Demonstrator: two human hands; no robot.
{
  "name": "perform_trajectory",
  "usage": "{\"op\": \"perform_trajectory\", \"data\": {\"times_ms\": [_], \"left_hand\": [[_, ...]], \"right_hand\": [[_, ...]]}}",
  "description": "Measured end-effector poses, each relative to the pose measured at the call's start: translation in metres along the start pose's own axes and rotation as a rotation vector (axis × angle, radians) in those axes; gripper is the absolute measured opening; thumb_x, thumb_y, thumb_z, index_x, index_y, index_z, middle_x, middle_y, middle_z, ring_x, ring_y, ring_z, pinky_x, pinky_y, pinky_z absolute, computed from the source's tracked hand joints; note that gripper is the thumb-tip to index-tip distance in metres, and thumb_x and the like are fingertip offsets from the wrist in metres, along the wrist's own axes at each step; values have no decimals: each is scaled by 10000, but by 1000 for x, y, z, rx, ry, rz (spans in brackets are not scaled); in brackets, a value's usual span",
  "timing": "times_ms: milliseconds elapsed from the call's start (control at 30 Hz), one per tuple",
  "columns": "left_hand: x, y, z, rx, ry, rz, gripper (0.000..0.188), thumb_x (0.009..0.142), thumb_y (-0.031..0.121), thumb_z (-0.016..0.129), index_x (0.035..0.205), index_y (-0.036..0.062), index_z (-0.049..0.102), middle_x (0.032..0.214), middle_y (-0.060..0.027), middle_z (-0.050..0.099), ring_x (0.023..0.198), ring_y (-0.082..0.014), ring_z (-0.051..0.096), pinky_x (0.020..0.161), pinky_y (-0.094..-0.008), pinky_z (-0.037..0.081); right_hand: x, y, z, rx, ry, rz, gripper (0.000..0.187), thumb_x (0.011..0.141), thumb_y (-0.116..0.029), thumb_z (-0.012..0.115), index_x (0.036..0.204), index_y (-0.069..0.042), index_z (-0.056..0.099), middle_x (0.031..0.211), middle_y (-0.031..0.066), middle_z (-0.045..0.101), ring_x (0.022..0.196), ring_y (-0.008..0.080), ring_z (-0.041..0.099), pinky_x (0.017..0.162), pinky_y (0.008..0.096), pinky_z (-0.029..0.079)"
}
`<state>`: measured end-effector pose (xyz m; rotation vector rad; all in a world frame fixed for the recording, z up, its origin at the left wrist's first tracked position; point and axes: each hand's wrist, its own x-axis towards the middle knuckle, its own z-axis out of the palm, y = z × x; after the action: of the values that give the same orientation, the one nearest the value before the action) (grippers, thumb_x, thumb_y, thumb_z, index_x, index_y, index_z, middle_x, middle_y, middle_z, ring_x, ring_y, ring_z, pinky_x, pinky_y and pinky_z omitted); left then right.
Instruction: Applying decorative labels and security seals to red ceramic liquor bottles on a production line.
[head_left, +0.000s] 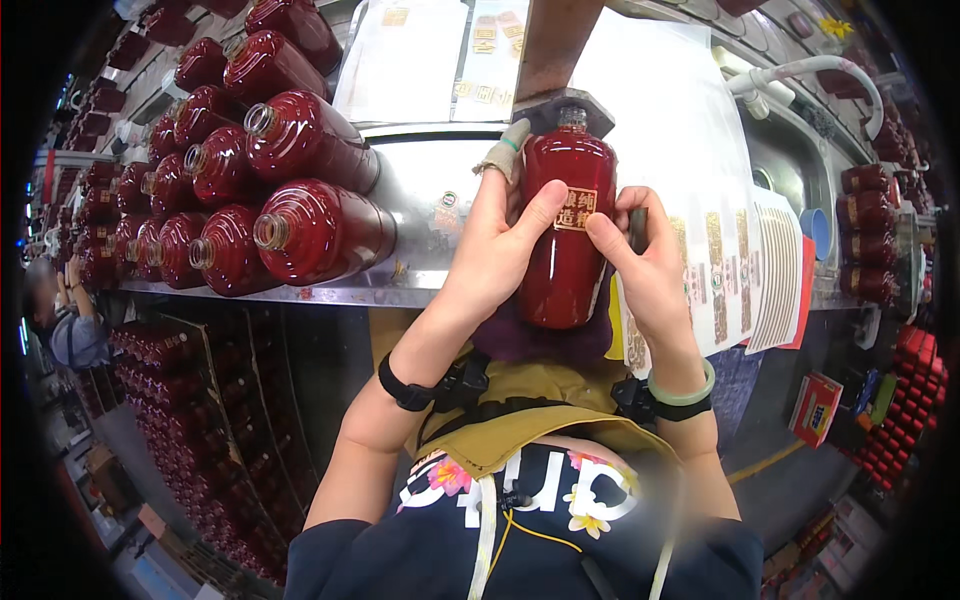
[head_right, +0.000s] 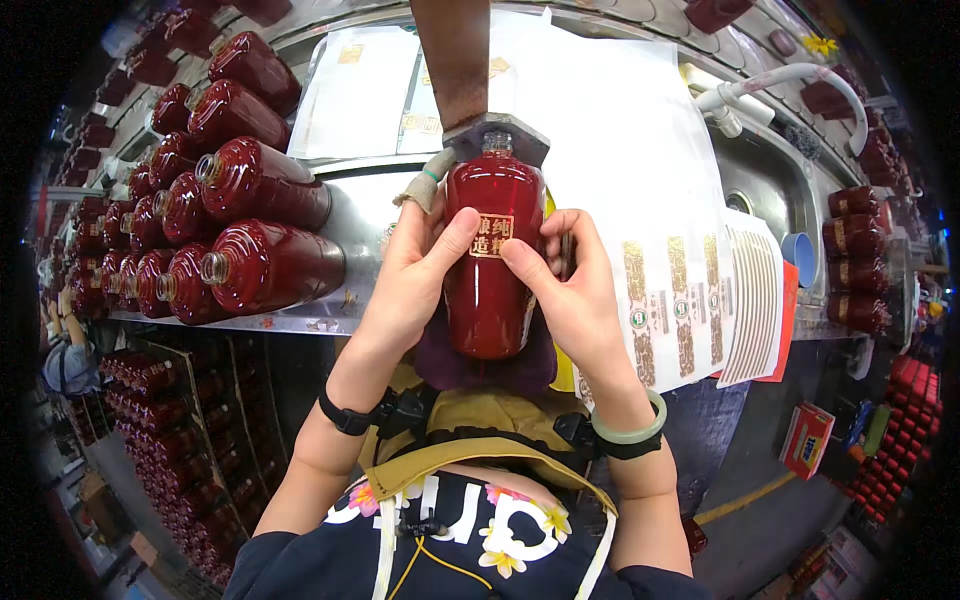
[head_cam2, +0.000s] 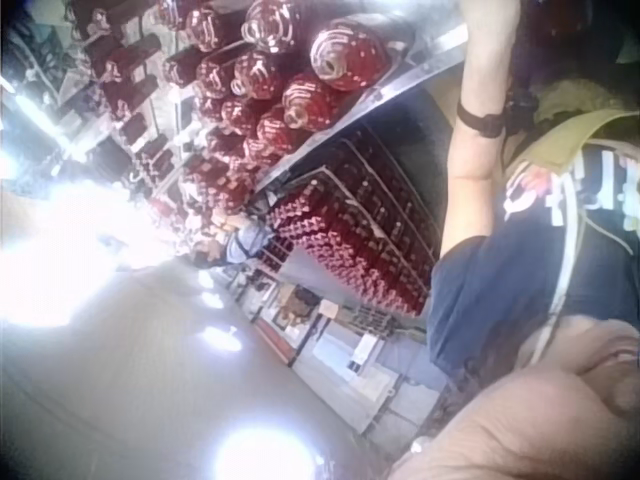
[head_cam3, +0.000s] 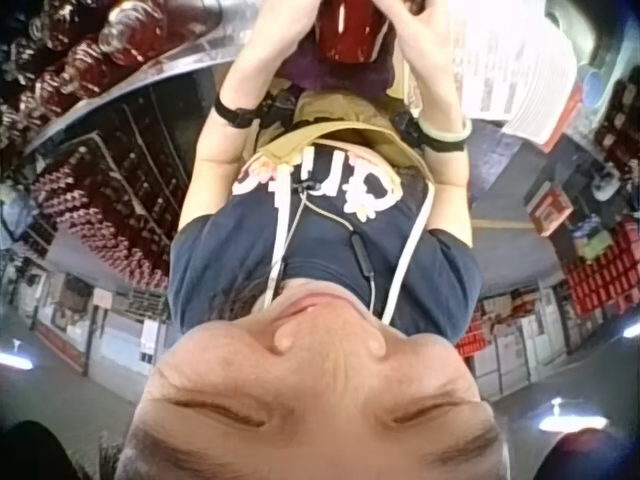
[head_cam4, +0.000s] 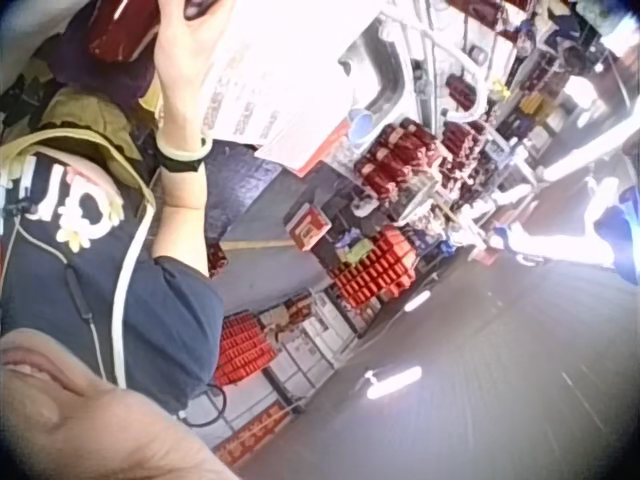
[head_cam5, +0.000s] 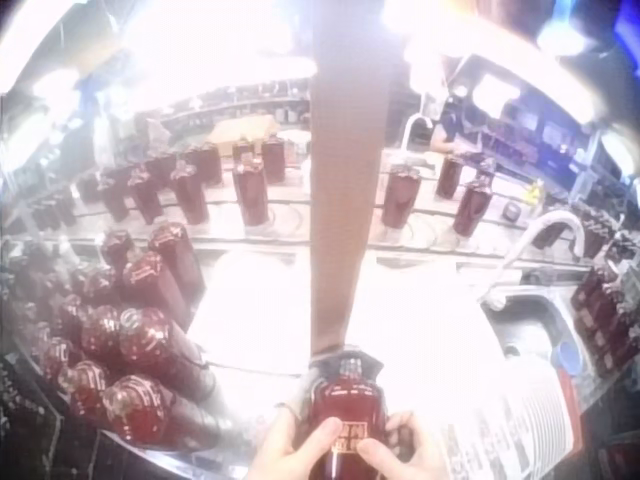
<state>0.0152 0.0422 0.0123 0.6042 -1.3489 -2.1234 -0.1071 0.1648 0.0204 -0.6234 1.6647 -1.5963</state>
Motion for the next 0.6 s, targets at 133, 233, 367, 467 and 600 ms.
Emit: {"op": "perform_trajectory", "data": {"times_ms": [133,233,367,467,600], "left_hand": [[-6,3,-2,47,6,12,804,1003,170,675,1600,-31,175,1511,-187,450,1372,-229,483,1149,-380,397],[-15,1,4,151,6,19,903,936,134,750,1595,-45,158,1498,-207,453,1364,-244,496,1148,-397,411],[-19,0,12,62,75,26,827,927,105,755,1549,-57,235,1456,-183,487,1329,-237,523,1124,-391,439],[-18,0,13,70,84,35,786,922,88,755,1521,-66,270,1426,-174,512,1314,-229,535,1112,-385,447],[-30,-2,2,281,56,35,998,760,184,905,1505,-80,295,1384,-207,543,1303,-282,553,1109,-417,439]], "right_hand": [[6,-18,-13,-226,21,-116,242,965,-70,686,1172,-16,572,900,-18,506,780,81,454,704,206,377],[12,-46,-20,-575,25,-469,313,951,68,580,1259,28,619,1013,97,596,862,209,564,778,283,461],[21,-83,-3,-813,-188,-659,377,851,114,609,1190,-25,700,1008,122,667,899,304,600,805,371,521],[42,-85,-1,-1004,-236,-998,436,734,53,657,1157,-32,713,938,73,696,924,275,623,790,359,527],[47,-81,2,-1081,-332,-1377,353,682,-98,688,1020,-1,713,954,61,704,881,214,647,755,351,557]]}}
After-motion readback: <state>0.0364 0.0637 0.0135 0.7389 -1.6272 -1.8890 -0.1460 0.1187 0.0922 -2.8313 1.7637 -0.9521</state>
